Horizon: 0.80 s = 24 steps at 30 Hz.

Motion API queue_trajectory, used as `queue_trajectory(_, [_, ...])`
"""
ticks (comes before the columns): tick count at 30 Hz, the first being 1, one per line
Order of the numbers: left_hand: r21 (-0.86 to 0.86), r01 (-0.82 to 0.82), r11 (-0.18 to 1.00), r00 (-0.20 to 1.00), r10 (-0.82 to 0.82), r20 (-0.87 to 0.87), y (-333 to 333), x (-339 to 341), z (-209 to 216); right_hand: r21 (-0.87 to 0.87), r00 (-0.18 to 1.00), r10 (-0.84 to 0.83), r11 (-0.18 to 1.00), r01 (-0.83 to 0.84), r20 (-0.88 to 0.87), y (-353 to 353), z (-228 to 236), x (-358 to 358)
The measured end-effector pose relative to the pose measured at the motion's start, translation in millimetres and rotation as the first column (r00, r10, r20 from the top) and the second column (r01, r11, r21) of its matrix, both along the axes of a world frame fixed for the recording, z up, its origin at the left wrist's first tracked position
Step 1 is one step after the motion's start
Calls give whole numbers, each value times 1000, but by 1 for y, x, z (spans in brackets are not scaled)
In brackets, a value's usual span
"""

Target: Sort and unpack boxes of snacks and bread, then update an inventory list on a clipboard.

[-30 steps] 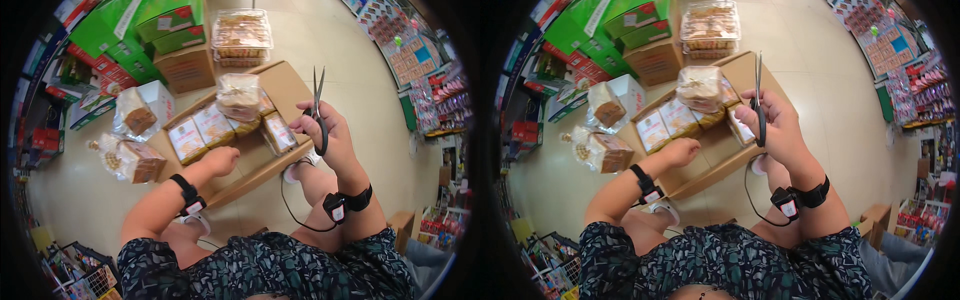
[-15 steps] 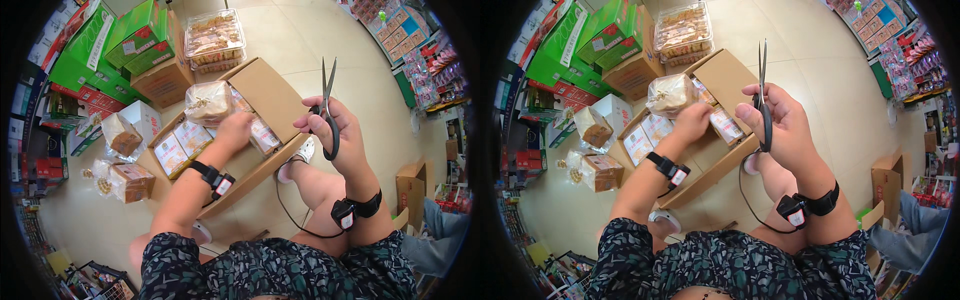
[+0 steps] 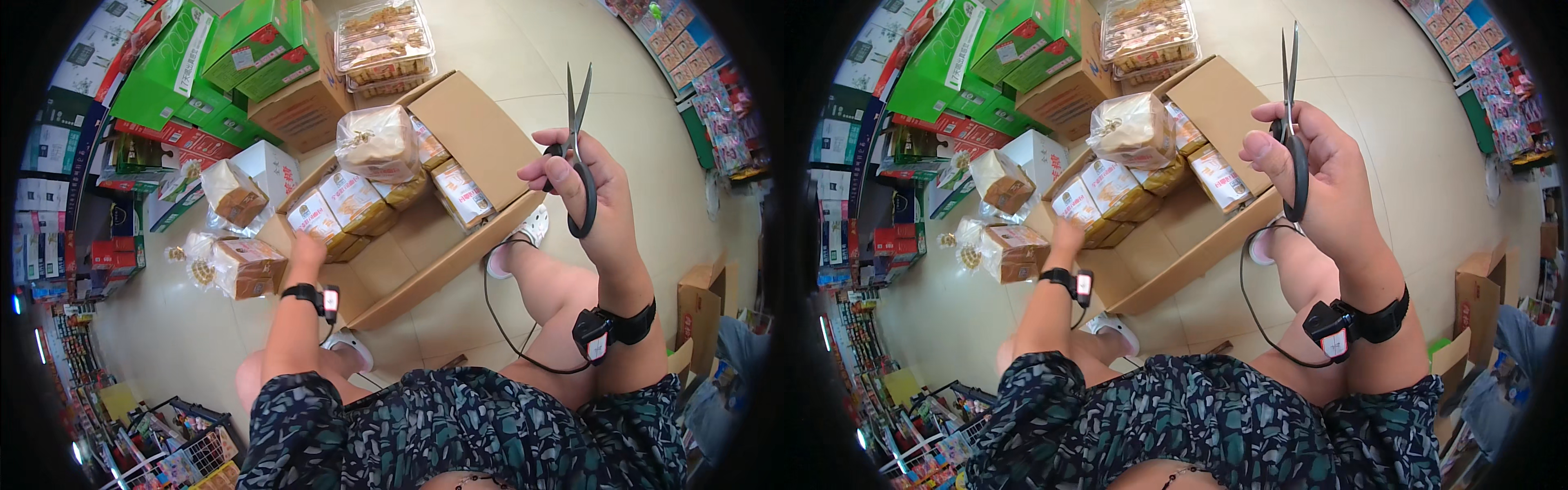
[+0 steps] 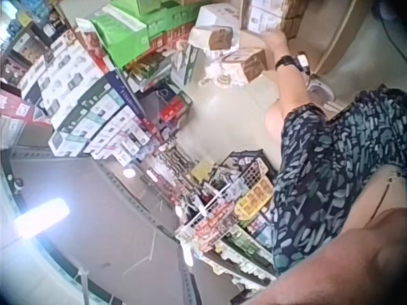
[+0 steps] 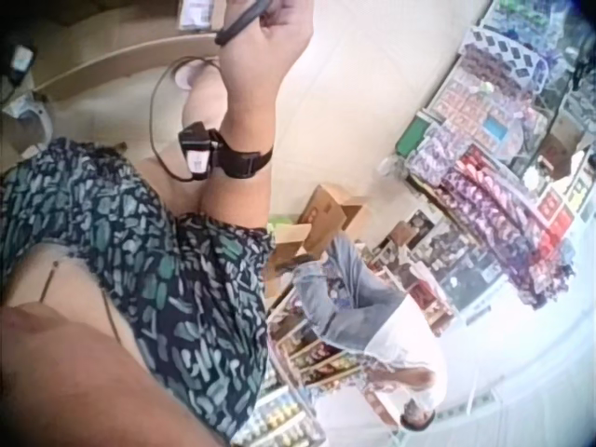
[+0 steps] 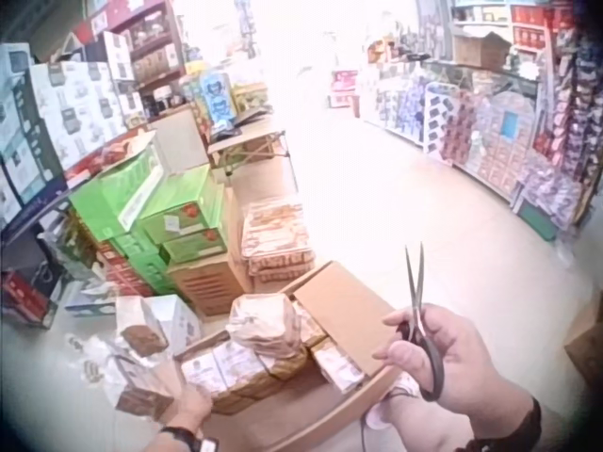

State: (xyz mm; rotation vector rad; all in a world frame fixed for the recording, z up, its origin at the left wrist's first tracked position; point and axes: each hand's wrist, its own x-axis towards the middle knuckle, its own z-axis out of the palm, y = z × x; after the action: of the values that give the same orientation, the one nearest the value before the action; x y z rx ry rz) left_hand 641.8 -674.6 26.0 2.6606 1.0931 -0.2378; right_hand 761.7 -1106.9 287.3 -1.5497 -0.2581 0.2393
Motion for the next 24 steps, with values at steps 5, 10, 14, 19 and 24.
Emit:
queue_trajectory(5, [223, -142, 965, 951, 71, 300, -22, -11, -24, 1, 1000, 24, 1000, -24, 8, 6, 1, -2])
queue_trajectory(10, [-4, -160, 987, 986, 160, -37, 23, 3, 2, 15, 998, 60, 998, -61, 8, 16, 4, -7])
queue_trajectory(14, [-182, -103, 978, 984, 73, -164, -8, 37, 47, -12, 999, 39, 999, -39, 10, 16, 2, -8])
queue_trajectory(19, [149, 272, 951, 951, -289, 106, 20, 36, 2, -53, 997, 77, 996, -76, 14, 31, -2, -9])
queue_trajectory(24, [-94, -194, 977, 978, 184, -103, 25, 44, 1, -104, 997, 80, 992, -78, 12, 33, 2, -9])
